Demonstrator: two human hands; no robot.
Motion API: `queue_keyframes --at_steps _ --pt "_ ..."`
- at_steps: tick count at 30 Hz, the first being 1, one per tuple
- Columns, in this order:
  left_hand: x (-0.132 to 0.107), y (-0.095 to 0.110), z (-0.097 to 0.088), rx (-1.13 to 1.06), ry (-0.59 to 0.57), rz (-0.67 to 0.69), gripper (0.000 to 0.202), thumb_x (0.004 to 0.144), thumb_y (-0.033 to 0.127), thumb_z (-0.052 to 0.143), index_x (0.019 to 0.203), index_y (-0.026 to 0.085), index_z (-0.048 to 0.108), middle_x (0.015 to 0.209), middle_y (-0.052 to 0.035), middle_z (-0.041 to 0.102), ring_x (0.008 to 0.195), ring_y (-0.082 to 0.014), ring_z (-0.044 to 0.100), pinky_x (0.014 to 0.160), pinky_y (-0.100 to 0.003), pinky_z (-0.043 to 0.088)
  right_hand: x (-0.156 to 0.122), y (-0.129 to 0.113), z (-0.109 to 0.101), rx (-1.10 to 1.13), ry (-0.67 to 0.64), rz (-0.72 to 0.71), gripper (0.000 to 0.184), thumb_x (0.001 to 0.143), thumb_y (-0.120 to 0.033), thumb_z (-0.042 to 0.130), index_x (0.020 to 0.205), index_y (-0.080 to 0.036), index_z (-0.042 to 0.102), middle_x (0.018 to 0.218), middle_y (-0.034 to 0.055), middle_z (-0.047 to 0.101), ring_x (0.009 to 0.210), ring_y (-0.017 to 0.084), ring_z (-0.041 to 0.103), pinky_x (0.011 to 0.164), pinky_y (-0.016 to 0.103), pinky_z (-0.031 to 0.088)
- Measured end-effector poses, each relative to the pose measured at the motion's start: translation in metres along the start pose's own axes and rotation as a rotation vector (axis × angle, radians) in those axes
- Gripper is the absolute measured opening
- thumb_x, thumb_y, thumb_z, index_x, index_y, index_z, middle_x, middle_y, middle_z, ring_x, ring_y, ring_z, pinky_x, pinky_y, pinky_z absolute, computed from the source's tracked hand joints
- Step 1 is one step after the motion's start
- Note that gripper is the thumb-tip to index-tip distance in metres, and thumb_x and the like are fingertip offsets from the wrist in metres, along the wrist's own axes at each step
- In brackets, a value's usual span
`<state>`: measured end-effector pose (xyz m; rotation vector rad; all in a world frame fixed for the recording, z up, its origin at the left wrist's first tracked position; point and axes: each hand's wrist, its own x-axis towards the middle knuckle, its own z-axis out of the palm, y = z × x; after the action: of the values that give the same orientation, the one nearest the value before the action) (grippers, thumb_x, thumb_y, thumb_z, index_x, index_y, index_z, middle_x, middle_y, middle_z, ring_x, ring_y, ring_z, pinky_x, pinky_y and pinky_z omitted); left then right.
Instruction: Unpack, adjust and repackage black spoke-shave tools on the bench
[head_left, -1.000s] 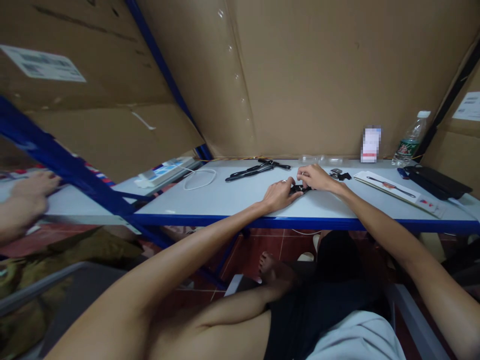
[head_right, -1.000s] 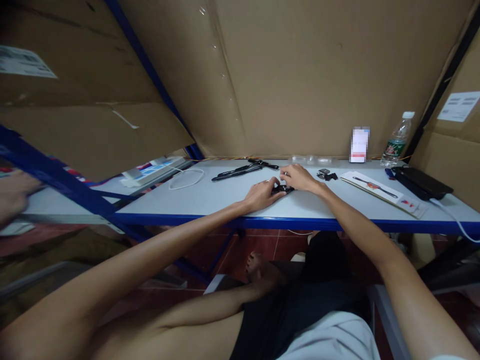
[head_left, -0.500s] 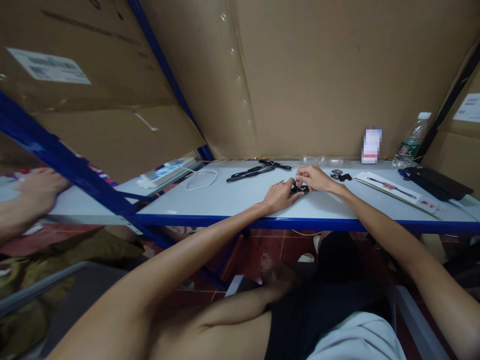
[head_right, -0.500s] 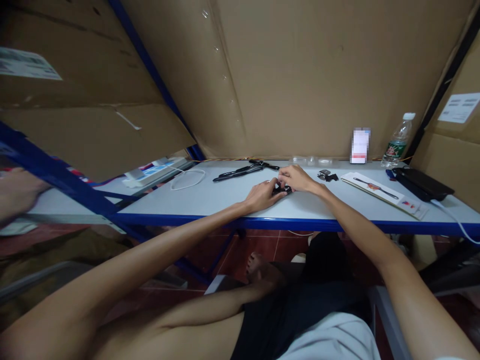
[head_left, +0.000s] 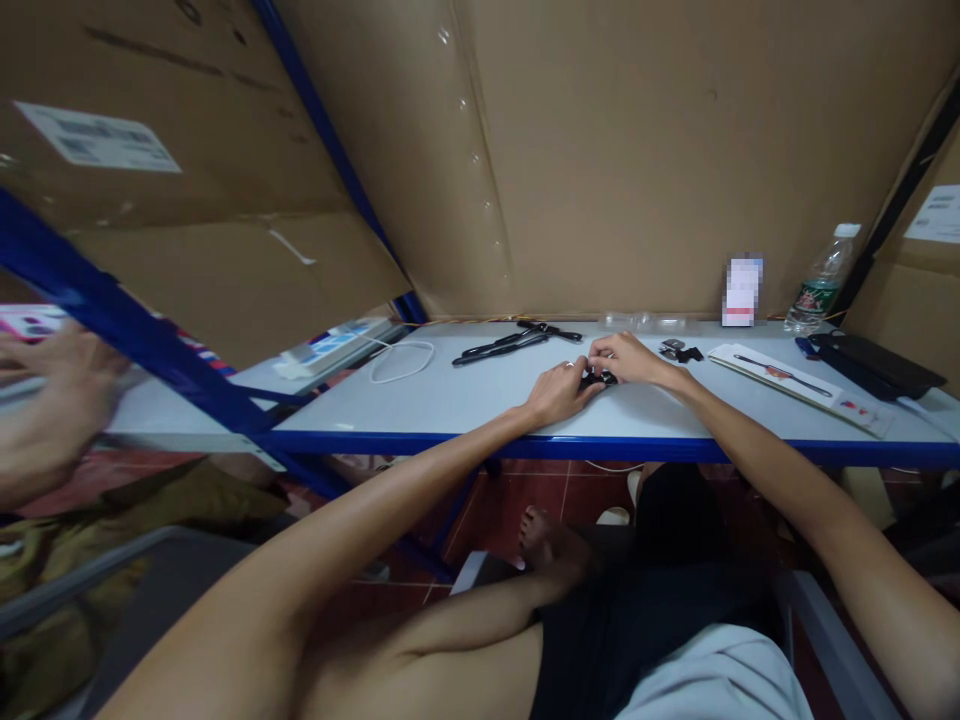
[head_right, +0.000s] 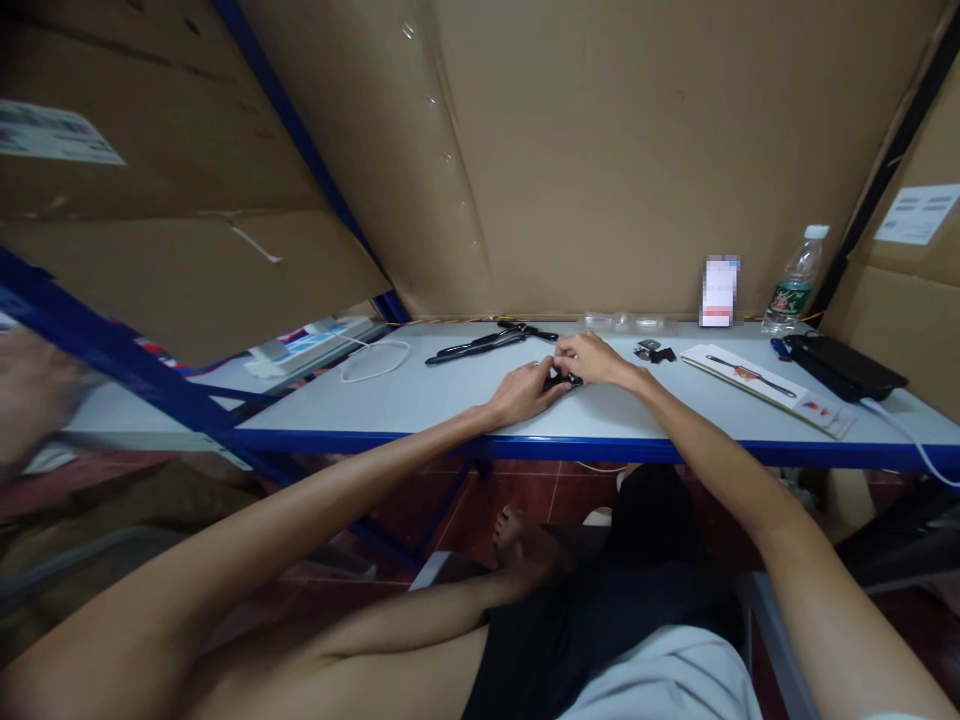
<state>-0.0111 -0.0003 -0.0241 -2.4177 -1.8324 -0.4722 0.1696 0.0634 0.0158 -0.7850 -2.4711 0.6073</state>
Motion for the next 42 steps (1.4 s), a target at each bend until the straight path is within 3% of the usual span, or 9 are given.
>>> queue_keyframes --at_steps 6,9,14,20,27,31,35,38,42 --pt "-0.002 0.001 -0.003 -0.032 0.025 -0.016 0.045 0.096 0.055 0.056 0.126 0.022 0.055 0.106 -0.0116 0.069 0.095 -0.0277 0.068 0.082 -0.037 0.049 -0.002 0.011 -0.01 -0.29 0.062 0.093 0.027 0.094 -0.028 0.061 0.072 -0.016 0.071 0.067 0.003 0.066 0.061 0.013 0.053 0.062 0.027 0.03" --pt "-0.003 0.001 -0.004 -0.048 0.036 -0.022 0.045 0.095 0.053 0.059 0.127 0.022 0.054 0.109 -0.0119 0.068 0.095 -0.0276 0.067 0.084 -0.037 0.049 -0.004 0.01 -0.008 -0.342 -0.017 0.107 0.036 0.097 -0.032 0.058 0.066 -0.017 0.068 0.062 0.0034 0.063 0.058 0.013 0.049 0.058 0.028 0.026" --pt "-0.002 0.001 -0.004 -0.051 0.035 -0.023 0.046 0.094 0.053 0.06 0.127 0.022 0.053 0.109 -0.0119 0.068 0.094 -0.0274 0.068 0.083 -0.037 0.049 -0.004 0.003 0.003 -0.389 -0.081 0.105 0.033 0.095 -0.036 0.06 0.068 -0.019 0.07 0.063 0.0045 0.063 0.057 0.014 0.049 0.057 0.029 0.025" --pt "-0.003 0.002 -0.004 -0.04 0.04 -0.03 0.047 0.093 0.053 0.061 0.128 0.023 0.052 0.11 -0.0114 0.069 0.094 -0.028 0.068 0.081 -0.036 0.048 -0.006 -0.003 0.004 -0.474 -0.076 0.067 0.024 0.091 -0.025 0.059 0.072 -0.018 0.071 0.071 0.0086 0.068 0.061 0.017 0.055 0.057 0.03 0.024" --pt "-0.004 0.003 -0.007 -0.039 0.039 -0.051 0.047 0.092 0.05 0.063 0.13 0.024 0.052 0.112 -0.0101 0.069 0.096 -0.0281 0.068 0.082 -0.036 0.049 -0.004 -0.011 0.01 -0.438 -0.055 0.19 0.023 0.088 -0.02 0.057 0.074 -0.015 0.075 0.078 0.0122 0.073 0.067 0.018 0.061 0.058 0.029 0.03" --pt "-0.004 0.002 -0.007 -0.023 0.057 -0.046 0.047 0.092 0.05 0.063 0.129 0.023 0.054 0.112 -0.0116 0.069 0.096 -0.0289 0.068 0.081 -0.037 0.048 -0.003 -0.002 -0.012 -0.175 -0.117 0.215 0.032 0.095 -0.029 0.054 0.076 -0.015 0.075 0.059 0.0037 0.065 0.056 0.014 0.055 0.058 0.027 0.034" --pt "-0.003 0.001 -0.003 -0.039 0.073 -0.032 0.047 0.093 0.051 0.062 0.129 0.022 0.054 0.11 -0.0119 0.07 0.093 -0.0278 0.068 0.081 -0.036 0.048 -0.007 0.014 -0.036 -0.261 0.028 0.14 0.017 0.088 -0.032 0.07 0.09 -0.017 0.076 0.076 0.0035 0.07 0.065 0.014 0.056 0.062 0.027 0.036" --pt "-0.002 -0.001 -0.001 -0.06 0.068 -0.025 0.048 0.094 0.054 0.06 0.129 0.022 0.053 0.109 -0.0119 0.071 0.095 -0.0278 0.069 0.081 -0.036 0.048 -0.009 0.02 -0.036 -0.374 -0.076 0.149 0.02 0.079 -0.034 0.081 0.092 -0.019 0.078 0.084 0.0053 0.071 0.072 0.017 0.058 0.064 0.027 0.035" --pt "-0.002 -0.002 -0.002 -0.049 0.048 -0.021 0.048 0.095 0.055 0.058 0.129 0.021 0.054 0.105 -0.0114 0.072 0.093 -0.0274 0.069 0.081 -0.036 0.048 -0.008 0.021 -0.025 -0.365 -0.167 0.125 0.013 0.08 -0.031 0.08 0.088 -0.02 0.078 0.077 0.0038 0.069 0.07 0.017 0.058 0.062 0.027 0.034"
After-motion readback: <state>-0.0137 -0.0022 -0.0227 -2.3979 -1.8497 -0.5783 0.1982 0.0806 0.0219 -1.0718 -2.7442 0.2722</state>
